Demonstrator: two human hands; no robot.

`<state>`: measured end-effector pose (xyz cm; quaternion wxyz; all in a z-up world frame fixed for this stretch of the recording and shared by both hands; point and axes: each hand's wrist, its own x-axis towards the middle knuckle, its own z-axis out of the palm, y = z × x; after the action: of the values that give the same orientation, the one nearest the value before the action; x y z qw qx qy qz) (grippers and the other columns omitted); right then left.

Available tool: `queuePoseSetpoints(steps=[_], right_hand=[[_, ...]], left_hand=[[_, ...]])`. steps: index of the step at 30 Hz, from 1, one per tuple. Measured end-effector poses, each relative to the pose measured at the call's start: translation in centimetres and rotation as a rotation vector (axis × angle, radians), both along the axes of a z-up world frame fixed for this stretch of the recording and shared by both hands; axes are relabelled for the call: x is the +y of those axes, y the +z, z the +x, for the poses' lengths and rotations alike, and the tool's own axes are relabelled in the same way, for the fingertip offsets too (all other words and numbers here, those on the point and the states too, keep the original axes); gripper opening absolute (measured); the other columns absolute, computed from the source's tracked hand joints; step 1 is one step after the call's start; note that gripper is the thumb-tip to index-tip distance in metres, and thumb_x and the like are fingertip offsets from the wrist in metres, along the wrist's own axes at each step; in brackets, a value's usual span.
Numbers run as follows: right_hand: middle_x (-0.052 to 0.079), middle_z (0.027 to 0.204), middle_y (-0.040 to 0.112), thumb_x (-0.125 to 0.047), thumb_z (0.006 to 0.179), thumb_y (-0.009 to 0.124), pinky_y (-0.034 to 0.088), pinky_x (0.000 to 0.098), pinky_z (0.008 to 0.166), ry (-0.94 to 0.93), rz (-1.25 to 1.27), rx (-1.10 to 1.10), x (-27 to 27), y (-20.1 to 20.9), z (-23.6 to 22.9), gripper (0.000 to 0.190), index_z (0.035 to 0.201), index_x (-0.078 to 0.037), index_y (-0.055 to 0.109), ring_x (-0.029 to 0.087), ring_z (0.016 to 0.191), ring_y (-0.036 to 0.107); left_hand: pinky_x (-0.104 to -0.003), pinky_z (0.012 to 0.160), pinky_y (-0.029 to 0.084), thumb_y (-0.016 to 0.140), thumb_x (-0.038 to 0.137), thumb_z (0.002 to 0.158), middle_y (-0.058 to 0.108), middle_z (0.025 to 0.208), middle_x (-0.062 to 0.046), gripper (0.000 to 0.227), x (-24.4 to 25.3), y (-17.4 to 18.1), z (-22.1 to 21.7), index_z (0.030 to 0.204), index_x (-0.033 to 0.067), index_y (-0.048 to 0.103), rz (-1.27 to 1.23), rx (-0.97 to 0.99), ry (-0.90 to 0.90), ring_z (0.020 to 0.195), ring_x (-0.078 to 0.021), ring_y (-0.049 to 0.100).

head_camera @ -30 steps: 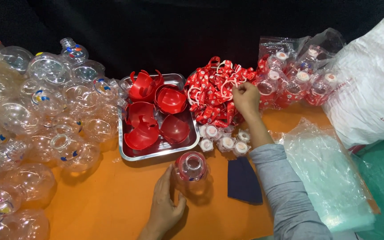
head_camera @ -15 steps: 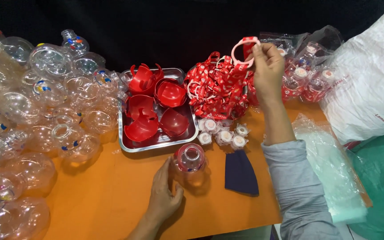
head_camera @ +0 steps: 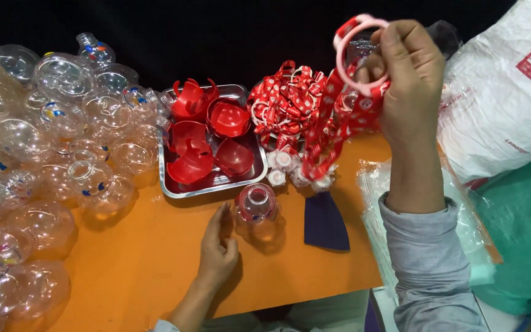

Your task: Assembling a plastic bottle by attaching a red base component and a red decorative strap.

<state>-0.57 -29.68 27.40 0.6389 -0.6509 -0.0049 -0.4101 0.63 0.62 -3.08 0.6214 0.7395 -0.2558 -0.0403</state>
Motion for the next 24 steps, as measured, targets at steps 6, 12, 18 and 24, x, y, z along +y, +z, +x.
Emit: queuePoseSetpoints(steps=[6, 12, 18, 24], right_hand=[[-0.002, 0.068, 0.051, -0.014, 0.108, 0.055, 0.048, 0.0198, 0.052, 0.32, 0.014, 0.28, 1.3, 0.2, -3.9, 0.012, 0.099, -0.008, 0.061, 0.007, 0.053, 0.049], [0.0, 0.063, 0.054, -0.018, 0.101, 0.06, 0.048, 0.0205, 0.047, 0.56, -0.107, 0.493, 2.3, -1.3, -6.1, 0.015, 0.101, -0.004, 0.066, 0.008, 0.051, 0.054], [0.005, 0.081, 0.063, -0.015, 0.103, 0.059, 0.057, 0.0237, 0.057, 0.951, -0.015, 0.524, 4.0, -2.8, -6.9, 0.019, 0.102, 0.003, 0.064, 0.007, 0.055, 0.054], [0.004, 0.054, 0.054, -0.007, 0.098, 0.059, 0.058, 0.0316, 0.047, 0.805, -0.007, 0.465, 4.2, -5.1, -7.2, 0.02, 0.095, 0.01, 0.069, 0.008, 0.048, 0.052]], left_hand=[[-0.041, 0.11, 0.051, 0.048, -0.007, 0.089, 0.066, 0.129, -0.016, 0.04, 0.9, 4.6, -0.4, 0.125, -0.0017, 0.063, -0.142, -0.31, 0.294, 0.124, -0.0304, 0.063], [-0.043, 0.11, 0.054, 0.052, 0.005, 0.098, 0.066, 0.127, -0.019, 0.026, 0.2, 13.5, -2.3, 0.122, -0.0015, 0.062, -0.233, -0.326, 0.168, 0.126, -0.033, 0.063], [-0.043, 0.117, 0.046, 0.058, 0.027, 0.102, 0.05, 0.155, -0.017, 0.059, -2.2, 19.1, -2.3, 0.153, 0.0039, 0.036, -0.231, -0.178, -0.377, 0.144, -0.0308, 0.052], [-0.032, 0.07, 0.058, 0.064, 0.008, 0.097, 0.07, 0.074, -0.014, 0.019, -4.0, 18.6, -2.5, 0.107, -0.0079, 0.068, -0.545, 0.229, -0.527, 0.073, -0.0151, 0.064]])
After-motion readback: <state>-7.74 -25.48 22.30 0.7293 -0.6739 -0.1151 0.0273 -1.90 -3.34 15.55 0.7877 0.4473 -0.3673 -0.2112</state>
